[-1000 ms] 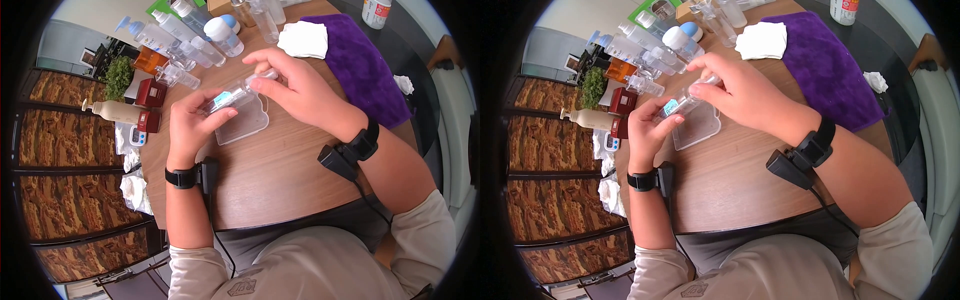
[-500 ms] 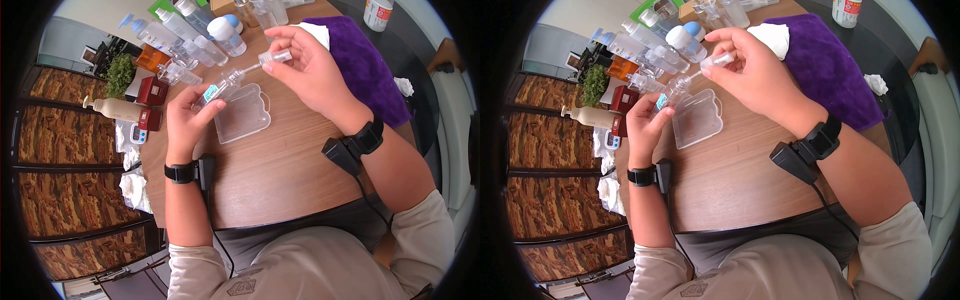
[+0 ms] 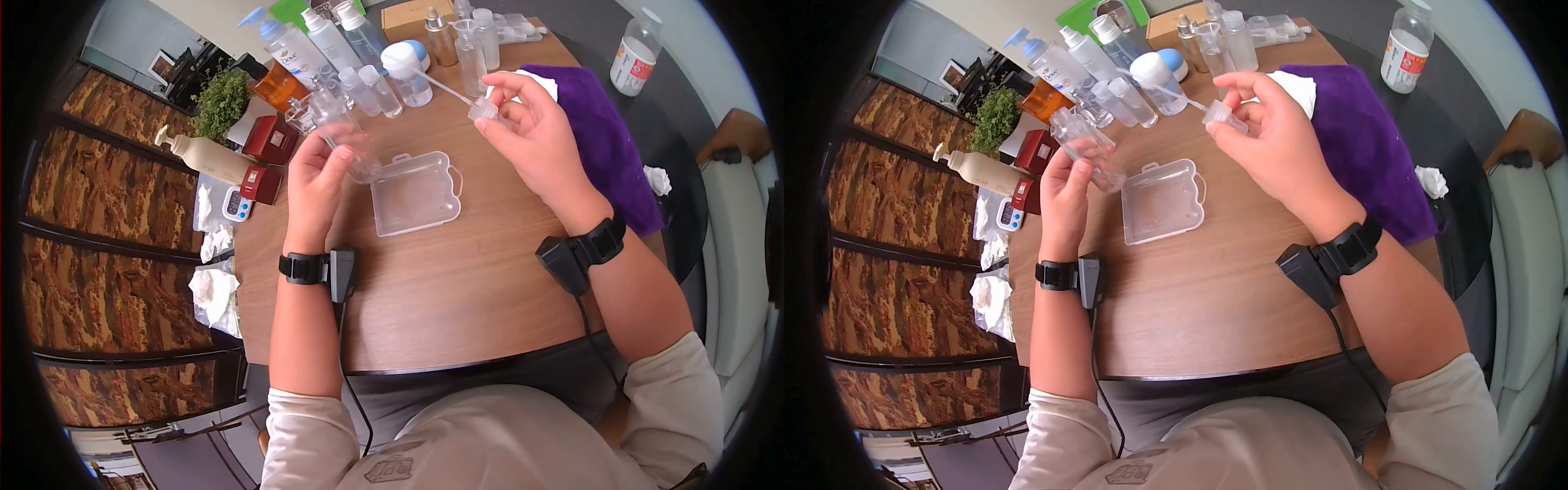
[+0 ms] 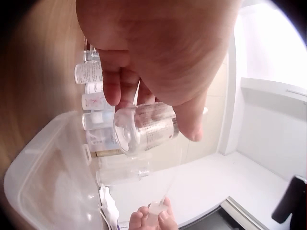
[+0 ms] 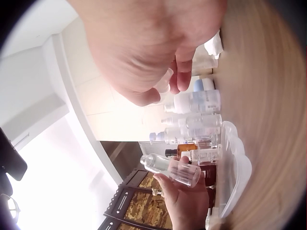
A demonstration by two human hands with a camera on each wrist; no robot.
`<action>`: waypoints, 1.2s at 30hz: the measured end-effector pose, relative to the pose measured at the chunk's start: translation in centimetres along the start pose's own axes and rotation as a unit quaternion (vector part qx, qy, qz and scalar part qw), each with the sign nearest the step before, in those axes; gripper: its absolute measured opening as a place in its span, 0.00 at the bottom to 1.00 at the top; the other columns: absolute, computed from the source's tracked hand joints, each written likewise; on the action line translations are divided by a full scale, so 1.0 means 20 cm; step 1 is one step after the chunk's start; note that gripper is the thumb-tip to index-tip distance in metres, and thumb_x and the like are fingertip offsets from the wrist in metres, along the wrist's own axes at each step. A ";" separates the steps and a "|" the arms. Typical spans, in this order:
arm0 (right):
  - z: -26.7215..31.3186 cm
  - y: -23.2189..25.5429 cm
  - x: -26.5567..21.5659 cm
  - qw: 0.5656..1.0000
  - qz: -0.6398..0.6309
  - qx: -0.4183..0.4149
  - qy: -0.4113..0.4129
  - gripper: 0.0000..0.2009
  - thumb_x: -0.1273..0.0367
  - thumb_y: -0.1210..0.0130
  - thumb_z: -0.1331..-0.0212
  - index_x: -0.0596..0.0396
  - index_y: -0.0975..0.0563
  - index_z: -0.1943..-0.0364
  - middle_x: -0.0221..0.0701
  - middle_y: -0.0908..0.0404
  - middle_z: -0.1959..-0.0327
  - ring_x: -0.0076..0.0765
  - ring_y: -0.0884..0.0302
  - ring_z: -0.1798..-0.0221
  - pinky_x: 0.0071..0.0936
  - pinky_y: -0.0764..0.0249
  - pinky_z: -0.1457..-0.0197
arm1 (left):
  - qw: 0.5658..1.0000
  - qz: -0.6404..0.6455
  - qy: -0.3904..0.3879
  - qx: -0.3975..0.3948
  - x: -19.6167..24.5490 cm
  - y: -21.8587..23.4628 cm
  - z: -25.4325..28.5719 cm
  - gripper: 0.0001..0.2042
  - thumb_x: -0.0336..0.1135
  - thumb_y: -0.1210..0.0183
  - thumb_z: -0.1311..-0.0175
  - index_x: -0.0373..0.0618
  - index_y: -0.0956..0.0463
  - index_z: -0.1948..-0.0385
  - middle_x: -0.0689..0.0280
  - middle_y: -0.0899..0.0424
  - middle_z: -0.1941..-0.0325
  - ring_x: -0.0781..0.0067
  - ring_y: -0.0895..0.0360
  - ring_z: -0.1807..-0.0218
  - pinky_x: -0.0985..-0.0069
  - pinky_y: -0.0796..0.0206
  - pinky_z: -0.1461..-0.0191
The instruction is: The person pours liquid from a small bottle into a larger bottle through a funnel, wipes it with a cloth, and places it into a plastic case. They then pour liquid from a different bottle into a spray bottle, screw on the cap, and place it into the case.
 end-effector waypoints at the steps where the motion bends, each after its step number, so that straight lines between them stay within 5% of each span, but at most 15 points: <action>1: 0.00 0.01 0.01 1.000 0.003 0.008 -0.004 0.23 0.79 0.36 0.35 0.59 0.26 0.36 0.24 0.27 0.56 0.18 0.21 0.54 0.19 0.23 0.51 | 1.000 0.007 0.014 -0.018 0.01 -0.01 0.01 0.16 0.37 0.36 0.26 0.37 0.20 0.44 0.60 0.11 0.46 0.75 0.18 0.46 0.73 0.28 0.41; 6: -0.05 0.08 -0.03 0.992 0.107 0.058 0.031 0.25 0.77 0.35 0.38 0.60 0.27 0.36 0.27 0.25 0.57 0.22 0.19 0.54 0.22 0.22 0.50 | 0.995 -0.034 -0.003 -0.094 0.03 -0.05 0.03 0.20 0.37 0.26 0.39 0.37 0.18 0.49 0.65 0.12 0.52 0.73 0.18 0.46 0.69 0.30 0.34; 9: -0.07 0.17 -0.16 0.942 0.319 0.090 0.050 0.27 0.75 0.33 0.42 0.61 0.27 0.37 0.35 0.21 0.59 0.36 0.16 0.53 0.31 0.19 0.48 | 0.979 -0.125 -0.027 -0.160 0.08 -0.09 0.04 0.21 0.37 0.26 0.48 0.39 0.18 0.53 0.65 0.13 0.54 0.71 0.19 0.47 0.69 0.32 0.35; 11: -0.09 0.25 -0.26 0.828 0.536 0.147 0.078 0.26 0.73 0.33 0.45 0.61 0.26 0.40 0.43 0.18 0.60 0.52 0.17 0.51 0.42 0.20 0.45 | 0.978 -0.102 -0.013 -0.179 0.07 -0.08 0.03 0.22 0.38 0.27 0.48 0.39 0.19 0.53 0.64 0.14 0.51 0.69 0.20 0.44 0.68 0.33 0.32; 12: -0.09 0.29 -0.29 0.808 0.566 0.152 0.055 0.26 0.71 0.34 0.46 0.60 0.26 0.42 0.47 0.17 0.57 0.60 0.19 0.49 0.48 0.22 0.42 | 0.974 -0.094 0.004 -0.207 0.07 -0.08 0.04 0.22 0.39 0.28 0.49 0.39 0.20 0.52 0.62 0.15 0.49 0.67 0.21 0.41 0.67 0.35 0.30; 14: -0.10 0.36 -0.30 0.752 0.641 0.151 -0.017 0.25 0.72 0.35 0.45 0.61 0.26 0.42 0.49 0.16 0.56 0.61 0.18 0.47 0.49 0.21 0.43 | 0.976 -0.088 0.003 -0.202 0.08 -0.08 0.03 0.23 0.39 0.29 0.49 0.40 0.20 0.52 0.62 0.15 0.49 0.66 0.22 0.41 0.67 0.35 0.29; 18: -0.07 0.46 -0.26 0.727 0.666 0.119 -0.115 0.23 0.73 0.36 0.45 0.60 0.26 0.44 0.51 0.17 0.52 0.64 0.19 0.47 0.51 0.21 0.43 | 0.971 -0.102 -0.021 -0.215 0.07 -0.09 0.04 0.26 0.41 0.27 0.49 0.42 0.21 0.48 0.63 0.16 0.46 0.67 0.23 0.39 0.67 0.36 0.28; 24: -0.08 0.46 -0.35 0.737 0.656 0.160 0.025 0.15 0.78 0.38 0.46 0.59 0.26 0.54 0.50 0.23 0.51 0.65 0.20 0.48 0.51 0.22 0.44 | 0.983 0.018 -0.052 -0.174 0.02 -0.06 0.03 0.42 0.69 0.25 0.50 0.43 0.22 0.43 0.65 0.15 0.47 0.68 0.22 0.39 0.68 0.38 0.28; 26: -0.07 0.40 -0.36 0.738 0.655 0.154 0.051 0.11 0.81 0.41 0.45 0.60 0.24 0.57 0.49 0.23 0.52 0.64 0.21 0.49 0.51 0.23 0.44 | 0.989 0.056 -0.026 -0.137 -0.04 -0.03 0.02 0.49 0.84 0.37 0.49 0.42 0.22 0.43 0.65 0.14 0.49 0.70 0.21 0.41 0.69 0.38 0.30; 27: -0.07 0.38 -0.34 0.730 0.670 0.128 0.031 0.09 0.82 0.43 0.44 0.61 0.23 0.59 0.50 0.23 0.53 0.64 0.21 0.50 0.51 0.23 0.44 | 0.990 0.047 -0.060 -0.121 -0.05 -0.03 0.02 0.47 0.85 0.47 0.40 0.41 0.22 0.44 0.65 0.14 0.51 0.73 0.21 0.44 0.71 0.36 0.35; 30: -0.04 0.30 -0.23 0.704 0.708 0.023 0.054 0.06 0.83 0.46 0.42 0.64 0.19 0.64 0.52 0.24 0.54 0.64 0.21 0.52 0.52 0.23 0.46 | 0.991 0.074 -0.057 -0.092 -0.10 0.02 0.01 0.41 0.78 0.50 0.31 0.41 0.21 0.45 0.67 0.14 0.53 0.75 0.21 0.47 0.74 0.36 0.39; 31: -0.04 0.27 -0.20 0.693 0.718 -0.011 0.063 0.06 0.81 0.46 0.41 0.64 0.18 0.65 0.53 0.24 0.54 0.64 0.21 0.53 0.52 0.23 0.47 | 0.990 0.104 -0.072 -0.068 -0.12 0.01 0.01 0.33 0.67 0.53 0.23 0.41 0.20 0.47 0.67 0.14 0.56 0.78 0.22 0.52 0.77 0.36 0.45; 36: 0.03 0.16 -0.15 0.685 0.720 -0.111 -0.017 0.06 0.77 0.41 0.43 0.58 0.16 0.62 0.46 0.22 0.53 0.58 0.23 0.47 0.50 0.24 0.44 | 0.993 0.094 -0.070 -0.019 -0.13 0.04 0.01 0.23 0.52 0.54 0.18 0.40 0.18 0.52 0.68 0.16 0.63 0.81 0.26 0.60 0.80 0.35 0.52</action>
Point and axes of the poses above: each hand's wrist, its own z-axis away from the middle knuckle, its own y-axis out of the back of the hand, x = y × z, the point moved 3 cm from there along -z, towards the middle knuckle
